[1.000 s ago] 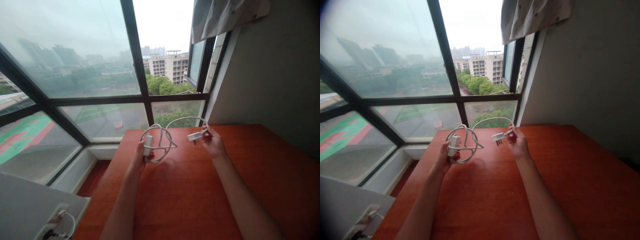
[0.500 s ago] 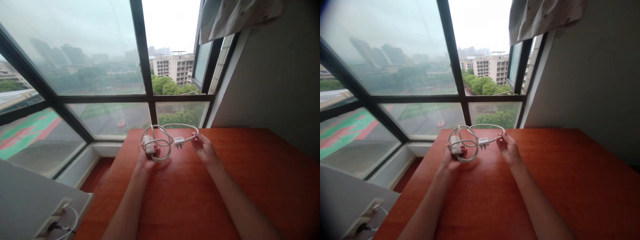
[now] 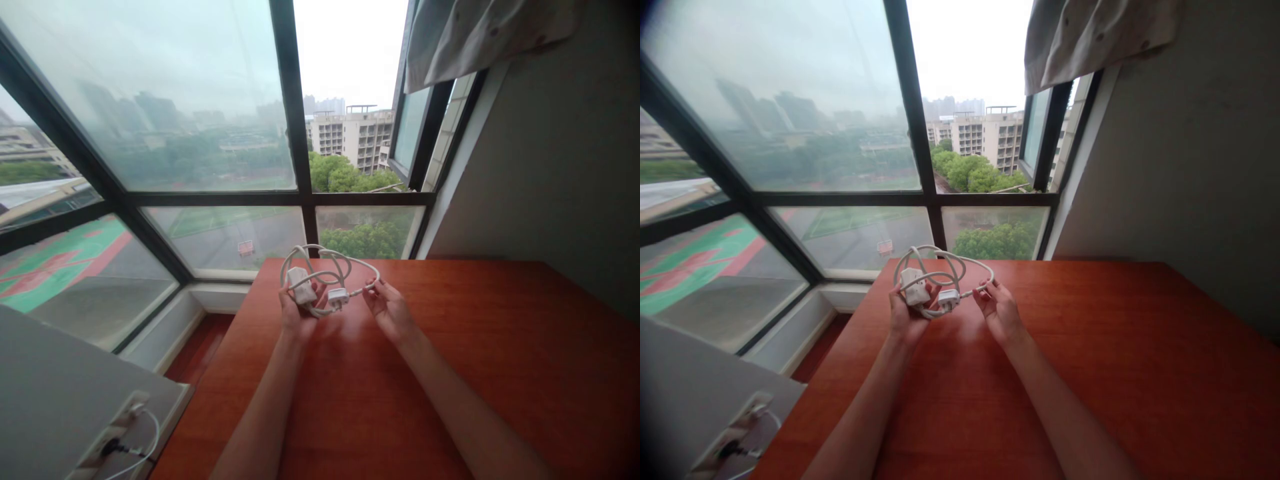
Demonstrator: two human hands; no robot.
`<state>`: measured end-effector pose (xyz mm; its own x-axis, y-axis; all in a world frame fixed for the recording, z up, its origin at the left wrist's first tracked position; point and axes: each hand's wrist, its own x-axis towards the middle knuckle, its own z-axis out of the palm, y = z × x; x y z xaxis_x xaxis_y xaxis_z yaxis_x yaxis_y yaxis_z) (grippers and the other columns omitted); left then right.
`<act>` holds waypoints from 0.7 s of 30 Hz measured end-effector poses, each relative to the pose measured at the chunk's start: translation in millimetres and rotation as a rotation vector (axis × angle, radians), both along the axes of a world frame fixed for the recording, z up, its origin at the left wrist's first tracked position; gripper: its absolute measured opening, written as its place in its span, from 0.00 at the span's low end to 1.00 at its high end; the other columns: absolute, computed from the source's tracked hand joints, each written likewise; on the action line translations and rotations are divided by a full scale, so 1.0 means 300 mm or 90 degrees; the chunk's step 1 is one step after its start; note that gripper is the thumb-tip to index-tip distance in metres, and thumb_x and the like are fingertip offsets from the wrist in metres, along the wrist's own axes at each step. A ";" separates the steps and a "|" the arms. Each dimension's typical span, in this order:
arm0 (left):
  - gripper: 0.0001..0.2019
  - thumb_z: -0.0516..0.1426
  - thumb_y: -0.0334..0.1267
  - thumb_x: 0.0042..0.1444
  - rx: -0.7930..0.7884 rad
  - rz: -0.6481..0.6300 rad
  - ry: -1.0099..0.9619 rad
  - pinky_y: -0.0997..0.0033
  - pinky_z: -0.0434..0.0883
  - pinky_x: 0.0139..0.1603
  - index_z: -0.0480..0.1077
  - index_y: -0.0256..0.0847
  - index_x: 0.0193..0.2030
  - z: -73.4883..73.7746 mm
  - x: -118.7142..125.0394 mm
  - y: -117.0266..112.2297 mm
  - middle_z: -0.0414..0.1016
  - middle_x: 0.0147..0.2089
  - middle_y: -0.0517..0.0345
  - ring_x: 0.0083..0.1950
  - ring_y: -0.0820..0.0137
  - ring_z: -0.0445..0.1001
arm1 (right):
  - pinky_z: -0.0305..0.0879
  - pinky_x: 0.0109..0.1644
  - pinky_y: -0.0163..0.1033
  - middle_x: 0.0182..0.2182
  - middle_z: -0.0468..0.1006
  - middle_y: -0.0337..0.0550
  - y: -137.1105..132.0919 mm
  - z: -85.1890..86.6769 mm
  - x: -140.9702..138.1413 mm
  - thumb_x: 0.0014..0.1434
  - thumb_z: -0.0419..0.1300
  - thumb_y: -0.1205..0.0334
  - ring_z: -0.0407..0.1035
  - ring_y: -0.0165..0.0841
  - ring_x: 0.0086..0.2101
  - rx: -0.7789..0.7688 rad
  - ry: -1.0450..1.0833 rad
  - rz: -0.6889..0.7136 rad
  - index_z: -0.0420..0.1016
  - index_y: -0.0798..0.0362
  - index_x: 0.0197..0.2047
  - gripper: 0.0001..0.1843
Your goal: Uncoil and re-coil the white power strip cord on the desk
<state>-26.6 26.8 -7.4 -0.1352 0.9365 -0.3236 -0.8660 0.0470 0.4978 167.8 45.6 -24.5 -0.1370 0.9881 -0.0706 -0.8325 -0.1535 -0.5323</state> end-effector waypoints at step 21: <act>0.15 0.55 0.48 0.53 0.090 0.028 0.056 0.71 0.73 0.30 0.71 0.37 0.37 0.015 0.082 -0.032 0.75 0.28 0.56 0.28 0.69 0.74 | 0.74 0.47 0.31 0.27 0.78 0.42 0.010 -0.026 -0.021 0.57 0.56 0.76 0.74 0.25 0.31 -0.095 0.072 -0.014 0.74 0.58 0.29 0.09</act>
